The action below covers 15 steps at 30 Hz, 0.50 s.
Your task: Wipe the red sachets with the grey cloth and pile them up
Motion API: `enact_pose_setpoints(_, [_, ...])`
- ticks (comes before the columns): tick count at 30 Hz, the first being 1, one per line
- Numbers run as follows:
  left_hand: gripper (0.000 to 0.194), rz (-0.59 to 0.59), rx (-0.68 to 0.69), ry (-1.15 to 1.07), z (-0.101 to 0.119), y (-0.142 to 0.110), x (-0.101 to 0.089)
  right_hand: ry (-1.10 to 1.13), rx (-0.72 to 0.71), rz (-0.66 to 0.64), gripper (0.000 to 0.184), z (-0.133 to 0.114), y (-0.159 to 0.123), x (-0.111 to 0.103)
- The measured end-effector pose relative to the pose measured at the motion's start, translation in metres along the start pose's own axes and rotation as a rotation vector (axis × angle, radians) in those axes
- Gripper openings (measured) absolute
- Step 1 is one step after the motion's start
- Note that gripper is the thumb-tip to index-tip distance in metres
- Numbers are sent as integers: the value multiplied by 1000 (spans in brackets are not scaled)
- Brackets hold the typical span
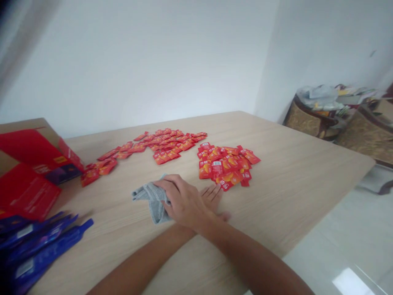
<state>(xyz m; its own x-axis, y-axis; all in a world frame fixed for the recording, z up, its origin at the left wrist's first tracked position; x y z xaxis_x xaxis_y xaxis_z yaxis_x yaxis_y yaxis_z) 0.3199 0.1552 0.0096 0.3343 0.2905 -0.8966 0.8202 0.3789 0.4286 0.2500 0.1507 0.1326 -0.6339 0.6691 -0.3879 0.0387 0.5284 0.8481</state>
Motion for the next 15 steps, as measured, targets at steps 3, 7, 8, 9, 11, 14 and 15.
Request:
enact_pose_setpoints(3, [70,7,2,-35,9,24,14,-2,-15,-49,49,0,3,1])
enact_pose_setpoints(7, [78,5,-5,-115,14,39,32,18,-5,-79,44,4,5,3])
enact_pose_setpoints(8, [79,9,-6,-131,14,40,34,34,-1,-89,44,5,4,5])
enact_pose_setpoints(9, [78,14,-7,-143,14,39,35,53,0,-101,44,6,3,8])
enact_pose_setpoints(11, [77,26,-5,-156,13,36,34,89,0,-125,45,7,0,13])
enact_pose_setpoints(14, [71,45,0,-148,12,30,28,93,0,-161,44,8,-6,21])
enact_pose_setpoints(15, [69,53,4,-138,12,28,26,83,2,-165,45,8,-8,23])
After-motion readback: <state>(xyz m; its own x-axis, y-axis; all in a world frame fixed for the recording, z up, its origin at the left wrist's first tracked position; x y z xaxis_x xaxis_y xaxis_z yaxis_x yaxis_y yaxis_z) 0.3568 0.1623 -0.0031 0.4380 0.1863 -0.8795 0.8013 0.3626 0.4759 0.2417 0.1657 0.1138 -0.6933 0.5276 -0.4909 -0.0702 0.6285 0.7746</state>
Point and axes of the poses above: each hand's wrist, its own y-axis towards the middle knuckle, its own x-axis out of the palm, z = x × y, the point moved 10 cm from there along y, towards the middle knuckle, and after that the axes turned 14 degrees about z, right-handed, at the moved point
